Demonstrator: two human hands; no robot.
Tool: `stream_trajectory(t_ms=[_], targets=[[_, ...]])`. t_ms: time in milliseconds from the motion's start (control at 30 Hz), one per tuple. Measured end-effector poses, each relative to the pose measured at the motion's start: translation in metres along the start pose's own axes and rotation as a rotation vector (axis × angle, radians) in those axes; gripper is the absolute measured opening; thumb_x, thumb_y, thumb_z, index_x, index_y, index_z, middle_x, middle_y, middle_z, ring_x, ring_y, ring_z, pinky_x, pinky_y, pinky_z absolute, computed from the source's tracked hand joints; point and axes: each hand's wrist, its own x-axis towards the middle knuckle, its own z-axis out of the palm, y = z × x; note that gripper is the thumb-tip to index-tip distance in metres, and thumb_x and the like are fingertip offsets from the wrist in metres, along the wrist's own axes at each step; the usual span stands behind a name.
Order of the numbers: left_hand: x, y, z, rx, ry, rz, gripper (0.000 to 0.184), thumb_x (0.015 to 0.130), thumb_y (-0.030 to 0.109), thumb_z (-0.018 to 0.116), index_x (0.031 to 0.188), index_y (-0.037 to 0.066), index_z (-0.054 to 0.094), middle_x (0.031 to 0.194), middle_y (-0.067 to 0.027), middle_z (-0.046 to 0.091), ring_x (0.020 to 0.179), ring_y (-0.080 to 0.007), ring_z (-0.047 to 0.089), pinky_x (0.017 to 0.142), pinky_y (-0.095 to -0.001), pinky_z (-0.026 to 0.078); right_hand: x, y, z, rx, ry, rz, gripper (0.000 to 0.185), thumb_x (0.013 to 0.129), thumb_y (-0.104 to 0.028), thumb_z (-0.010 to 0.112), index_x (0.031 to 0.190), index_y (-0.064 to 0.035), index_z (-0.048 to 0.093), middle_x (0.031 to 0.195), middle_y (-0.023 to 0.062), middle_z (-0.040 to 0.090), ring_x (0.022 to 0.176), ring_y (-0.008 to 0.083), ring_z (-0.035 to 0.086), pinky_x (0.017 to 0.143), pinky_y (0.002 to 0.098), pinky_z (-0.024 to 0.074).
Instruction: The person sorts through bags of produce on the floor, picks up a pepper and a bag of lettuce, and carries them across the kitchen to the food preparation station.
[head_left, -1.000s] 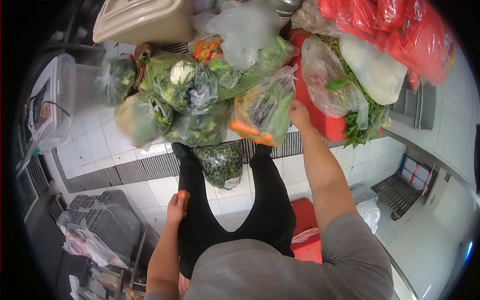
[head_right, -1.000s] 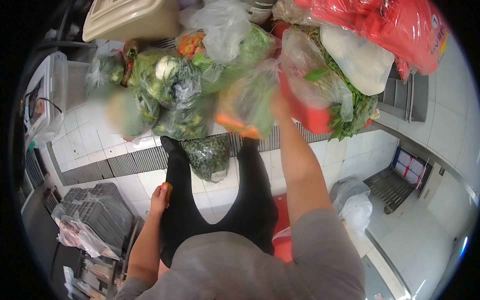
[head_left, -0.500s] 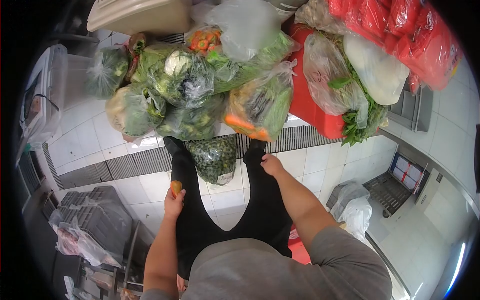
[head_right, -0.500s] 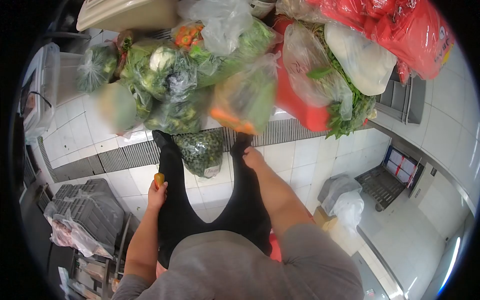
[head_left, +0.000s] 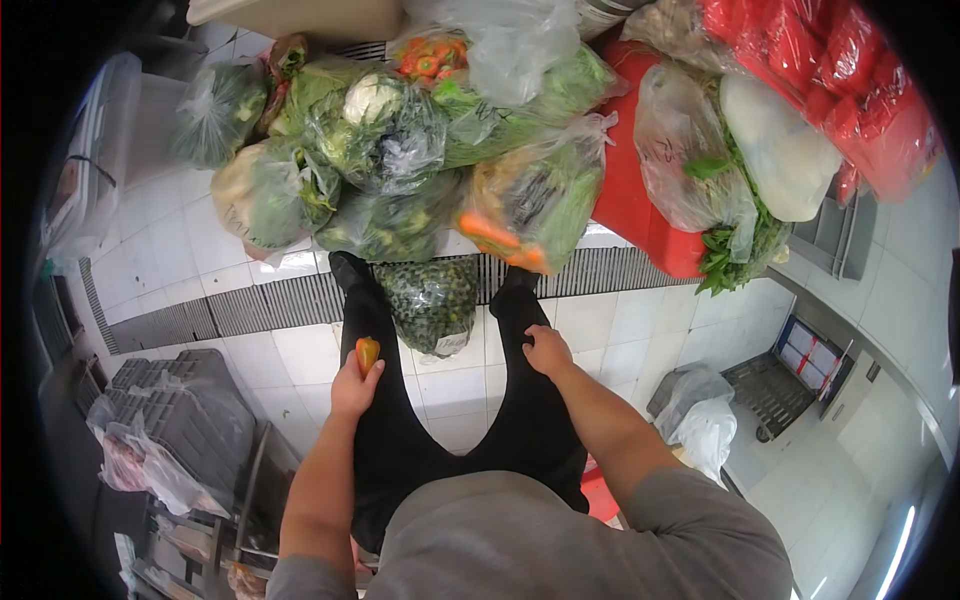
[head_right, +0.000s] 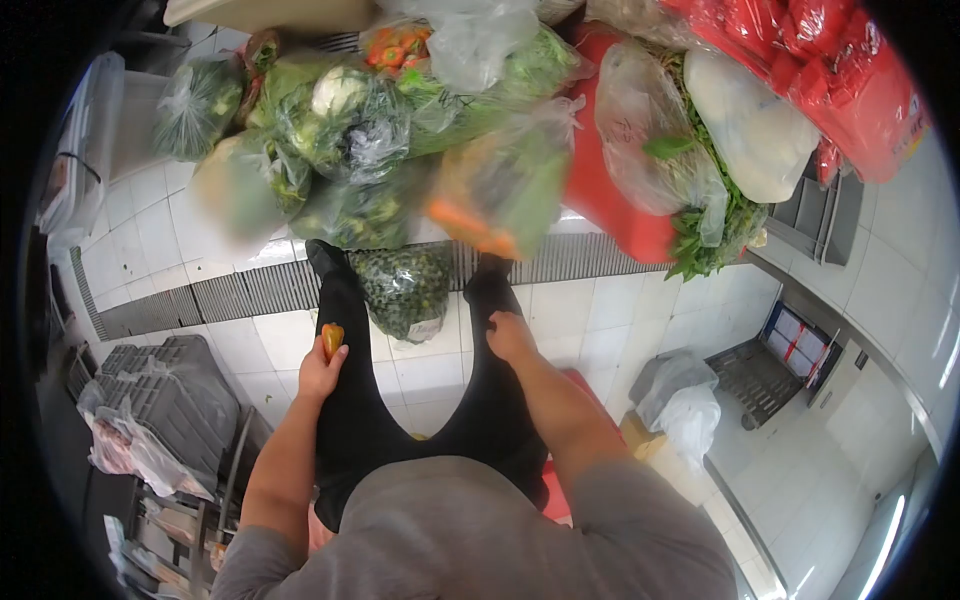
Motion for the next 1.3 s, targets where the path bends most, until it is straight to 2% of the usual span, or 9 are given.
stream_trajectory(t_ms=[100, 467, 667, 800, 867, 967, 1167, 1233, 1300], targets=[[0.003, 0.007, -0.003, 0.054, -0.033, -0.038, 0.052, 0.094, 0.052, 0.064, 0.119, 0.007, 0.054, 0.1, -0.025, 0.07, 0.097, -0.0484, 0.065, 0.082, -0.0546, 0.051, 0.013, 0.001, 0.004, -0.007, 0.012, -0.011, 0.033, 0.087, -0.02, 0.07, 0.116, -0.0049, 0.067, 0.118, 0.0185, 0.069, 0.114, 0.0376, 0.065, 0.101, 0.0446, 0.0517], [0.006, -0.001, 0.003, 0.13, -0.093, 0.021, 0.053, 0.093, 0.054, 0.064, 0.121, 0.01, 0.052, 0.103, -0.0212, 0.071, 0.096, -0.0414, 0.069, 0.083, -0.0515, 0.054, 0.079, -0.034, 0.02, -0.022, -0.003, -0.094, 0.034, 0.087, -0.021, 0.072, 0.116, -0.0036, 0.066, 0.115, 0.0195, 0.071, 0.111, 0.0373, 0.066, 0.096, 0.0447, 0.0529], [0.006, -0.01, -0.001, 0.086, -0.062, 0.038, 0.051, 0.093, 0.052, 0.065, 0.119, 0.01, 0.053, 0.098, -0.0203, 0.071, 0.094, -0.0401, 0.07, 0.082, -0.0501, 0.055, 0.152, -0.09, 0.003, -0.023, 0.013, -0.272, 0.033, 0.085, -0.018, 0.073, 0.113, -0.0016, 0.068, 0.108, 0.02, 0.072, 0.104, 0.0348, 0.069, 0.092, 0.0422, 0.0533], [0.006, -0.021, -0.004, 0.034, -0.005, 0.083, 0.051, 0.091, 0.051, 0.066, 0.115, 0.008, 0.054, 0.1, -0.0193, 0.071, 0.094, -0.0405, 0.069, 0.081, -0.0508, 0.055, 0.198, -0.15, -0.026, -0.079, 0.01, -0.243, 0.036, 0.086, -0.017, 0.073, 0.116, -0.0001, 0.066, 0.108, 0.0202, 0.072, 0.103, 0.0337, 0.069, 0.091, 0.0416, 0.0536], [0.008, -0.022, -0.009, 0.017, -0.018, 0.067, 0.051, 0.091, 0.05, 0.068, 0.116, 0.008, 0.054, 0.104, -0.0192, 0.07, 0.095, -0.0415, 0.068, 0.082, -0.0513, 0.054, 0.224, -0.167, -0.026, 0.126, 0.104, -0.255, 0.04, 0.087, -0.019, 0.073, 0.12, 0.0017, 0.065, 0.109, 0.0197, 0.072, 0.102, 0.0317, 0.07, 0.091, 0.0397, 0.0538], [0.011, -0.026, -0.013, 0.005, -0.025, 0.086, 0.052, 0.091, 0.051, 0.067, 0.117, 0.008, 0.055, 0.102, -0.0187, 0.071, 0.094, -0.0401, 0.069, 0.082, -0.0501, 0.055, 0.245, -0.221, -0.034, 0.107, 0.086, -0.293, 0.045, 0.087, -0.021, 0.073, 0.124, 0.0029, 0.063, 0.113, 0.0201, 0.071, 0.104, 0.0295, 0.069, 0.09, 0.0387, 0.0539], [0.016, -0.041, -0.028, -0.034, -0.013, 0.094, 0.052, 0.092, 0.052, 0.065, 0.117, 0.008, 0.055, 0.098, -0.0174, 0.071, 0.091, -0.038, 0.069, 0.079, -0.0479, 0.055, 0.266, -0.363, -0.012, 0.184, 0.078, -0.426, 0.053, 0.086, -0.028, 0.078, 0.128, -0.0003, 0.063, 0.123, 0.0205, 0.068, 0.115, 0.034, 0.065, 0.101, 0.0409, 0.0497], [0.019, -0.047, -0.032, -0.051, -0.019, 0.078, 0.052, 0.092, 0.051, 0.065, 0.118, 0.007, 0.055, 0.097, -0.0172, 0.071, 0.091, -0.0374, 0.069, 0.079, -0.0477, 0.055, 0.238, -0.427, -0.018, -0.028, 0.287, -0.687, 0.053, 0.084, -0.025, 0.077, 0.13, -0.0029, 0.062, 0.132, 0.02, 0.063, 0.126, 0.038, 0.057, 0.108, 0.0441, 0.045], [0.02, -0.054, -0.036, -0.093, -0.013, 0.097, 0.052, 0.092, 0.051, 0.066, 0.118, 0.008, 0.055, 0.097, -0.0172, 0.071, 0.09, -0.0369, 0.069, 0.079, -0.0475, 0.055, 0.231, -0.473, -0.003, -0.109, 0.302, -0.851, 0.053, 0.084, -0.024, 0.076, 0.131, -0.004, 0.062, 0.137, 0.0191, 0.059, 0.131, 0.0383, 0.052, 0.11, 0.045, 0.0423]])
